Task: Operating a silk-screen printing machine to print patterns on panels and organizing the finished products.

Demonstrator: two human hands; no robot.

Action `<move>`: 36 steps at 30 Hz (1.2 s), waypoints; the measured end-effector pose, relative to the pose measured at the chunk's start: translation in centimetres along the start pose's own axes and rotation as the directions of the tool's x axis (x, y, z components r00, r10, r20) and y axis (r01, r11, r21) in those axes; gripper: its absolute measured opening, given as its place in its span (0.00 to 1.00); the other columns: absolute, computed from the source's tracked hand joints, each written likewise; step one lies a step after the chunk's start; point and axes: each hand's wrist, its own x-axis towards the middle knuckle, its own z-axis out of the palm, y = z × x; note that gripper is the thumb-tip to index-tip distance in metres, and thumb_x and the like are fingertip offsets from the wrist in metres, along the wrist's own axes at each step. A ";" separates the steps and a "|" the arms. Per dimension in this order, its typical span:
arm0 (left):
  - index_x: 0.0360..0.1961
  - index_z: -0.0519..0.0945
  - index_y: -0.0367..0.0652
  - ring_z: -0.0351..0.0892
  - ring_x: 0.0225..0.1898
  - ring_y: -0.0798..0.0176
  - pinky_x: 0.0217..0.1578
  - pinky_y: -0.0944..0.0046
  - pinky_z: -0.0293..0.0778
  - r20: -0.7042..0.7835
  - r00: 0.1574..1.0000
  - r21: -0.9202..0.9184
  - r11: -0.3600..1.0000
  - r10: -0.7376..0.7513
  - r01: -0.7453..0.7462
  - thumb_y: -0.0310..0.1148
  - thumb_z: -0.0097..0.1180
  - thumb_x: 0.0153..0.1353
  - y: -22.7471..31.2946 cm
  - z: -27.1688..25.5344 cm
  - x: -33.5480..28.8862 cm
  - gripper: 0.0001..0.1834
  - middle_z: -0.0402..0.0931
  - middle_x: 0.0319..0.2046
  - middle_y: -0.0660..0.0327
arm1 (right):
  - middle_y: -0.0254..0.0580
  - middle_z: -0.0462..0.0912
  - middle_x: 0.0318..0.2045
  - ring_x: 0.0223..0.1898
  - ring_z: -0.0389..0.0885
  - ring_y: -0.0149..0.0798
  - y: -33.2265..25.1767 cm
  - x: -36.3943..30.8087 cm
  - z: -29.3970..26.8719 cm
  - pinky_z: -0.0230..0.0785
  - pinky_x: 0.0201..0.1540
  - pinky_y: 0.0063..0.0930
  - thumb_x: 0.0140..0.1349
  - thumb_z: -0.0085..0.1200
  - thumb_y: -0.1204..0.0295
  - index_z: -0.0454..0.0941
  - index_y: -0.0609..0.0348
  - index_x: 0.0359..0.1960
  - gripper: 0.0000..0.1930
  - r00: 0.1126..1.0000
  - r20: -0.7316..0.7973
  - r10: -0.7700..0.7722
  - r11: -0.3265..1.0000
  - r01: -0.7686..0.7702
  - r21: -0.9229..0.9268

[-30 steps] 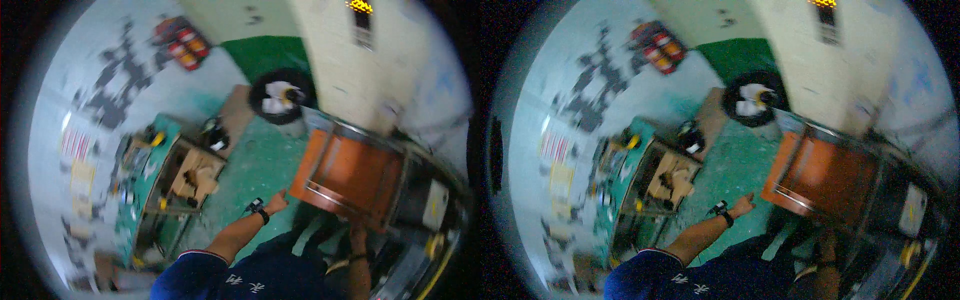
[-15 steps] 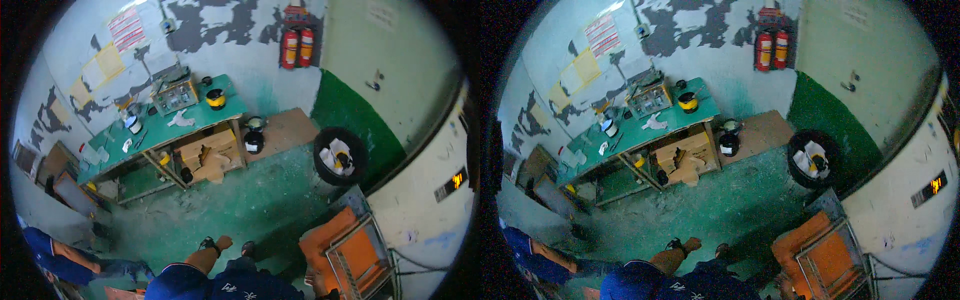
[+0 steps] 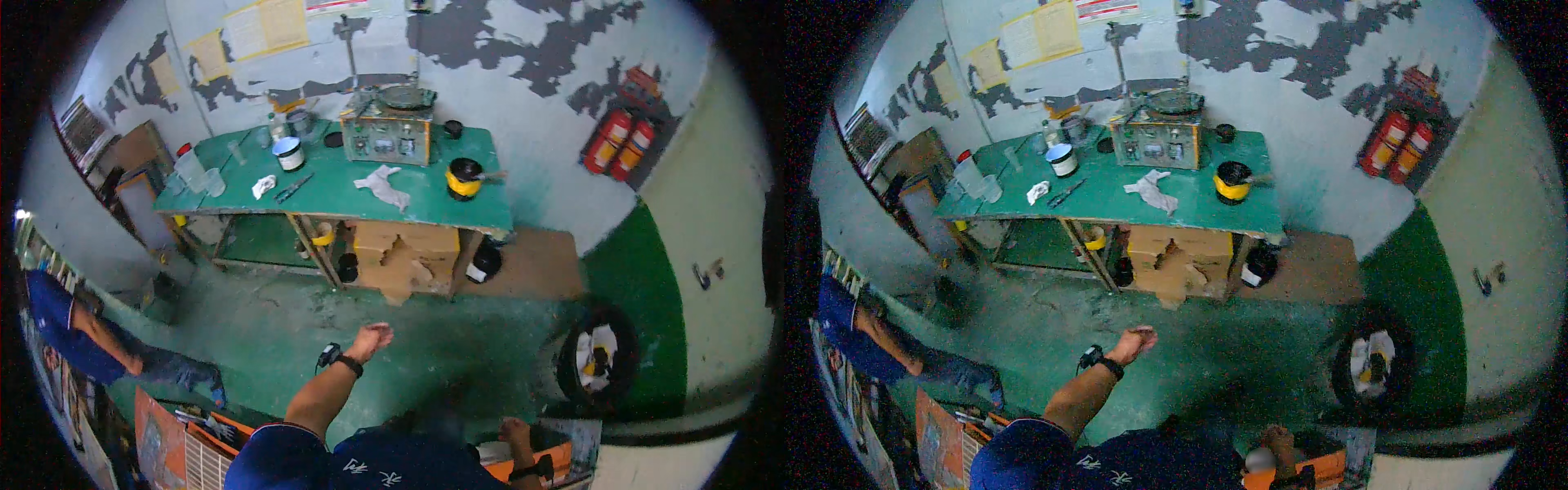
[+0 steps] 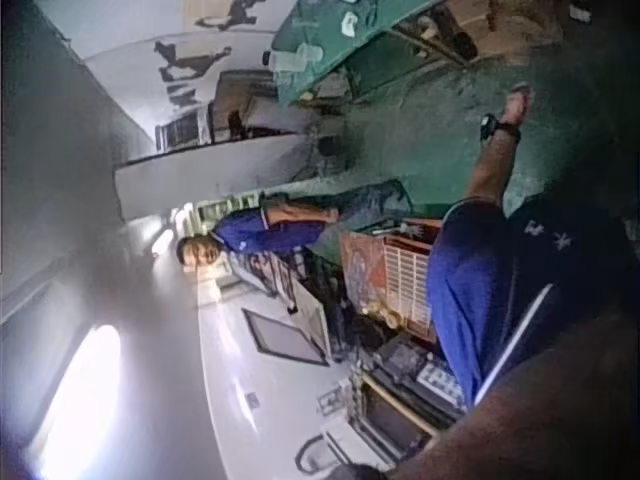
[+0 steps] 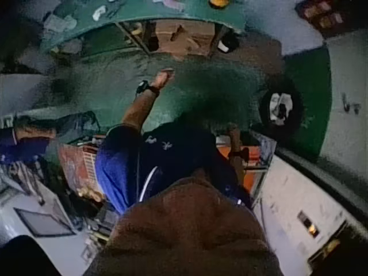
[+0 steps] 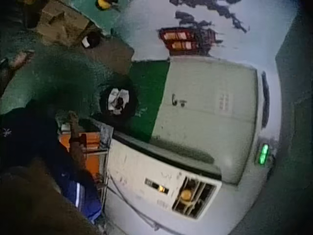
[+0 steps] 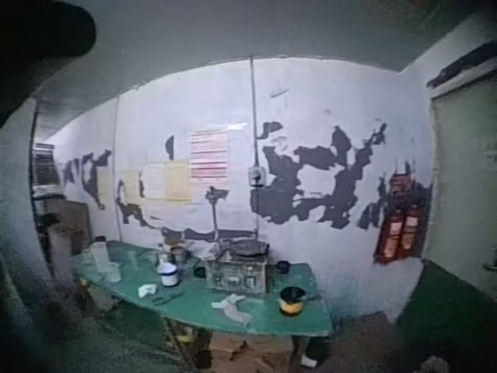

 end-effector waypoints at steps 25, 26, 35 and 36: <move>0.61 0.66 0.36 0.68 0.58 0.61 0.59 0.66 0.62 0.029 0.781 0.184 0.765 0.624 -0.618 0.20 0.48 0.60 24.1 23.8 24.7 0.26 0.71 0.57 0.55 | 0.43 0.78 0.45 0.45 0.78 0.40 -39.0 50.2 -22.9 0.69 0.48 0.29 0.56 0.59 0.74 0.74 0.61 0.50 0.19 0.905 -0.171 -0.389 0.921 0.375 -0.110; 0.62 0.66 0.35 0.67 0.59 0.61 0.59 0.65 0.62 0.043 0.802 0.243 0.773 0.596 -0.587 0.21 0.48 0.60 24.9 24.7 25.0 0.26 0.69 0.59 0.53 | 0.44 0.77 0.47 0.46 0.77 0.41 -39.8 50.8 -22.9 0.69 0.47 0.29 0.56 0.59 0.74 0.73 0.60 0.51 0.20 0.907 -0.145 -0.396 0.914 0.375 -0.152; 0.45 0.77 0.36 0.76 0.35 0.71 0.35 0.71 0.72 -0.142 0.858 0.093 0.869 0.494 -0.485 0.32 0.55 0.62 27.2 26.3 29.7 0.13 0.79 0.37 0.63 | 0.49 0.74 0.48 0.46 0.76 0.44 -42.2 58.3 -21.9 0.72 0.44 0.33 0.51 0.62 0.75 0.72 0.60 0.52 0.25 0.864 -0.015 -0.502 0.850 0.491 -0.191; 0.42 0.78 0.38 0.76 0.31 0.73 0.31 0.72 0.72 -0.137 0.891 0.044 0.901 0.433 -0.431 0.33 0.55 0.62 27.9 26.8 29.6 0.10 0.78 0.33 0.66 | 0.50 0.74 0.48 0.45 0.77 0.45 -42.0 59.0 -21.9 0.72 0.43 0.32 0.50 0.63 0.75 0.72 0.60 0.52 0.25 0.863 0.005 -0.505 0.849 0.498 -0.177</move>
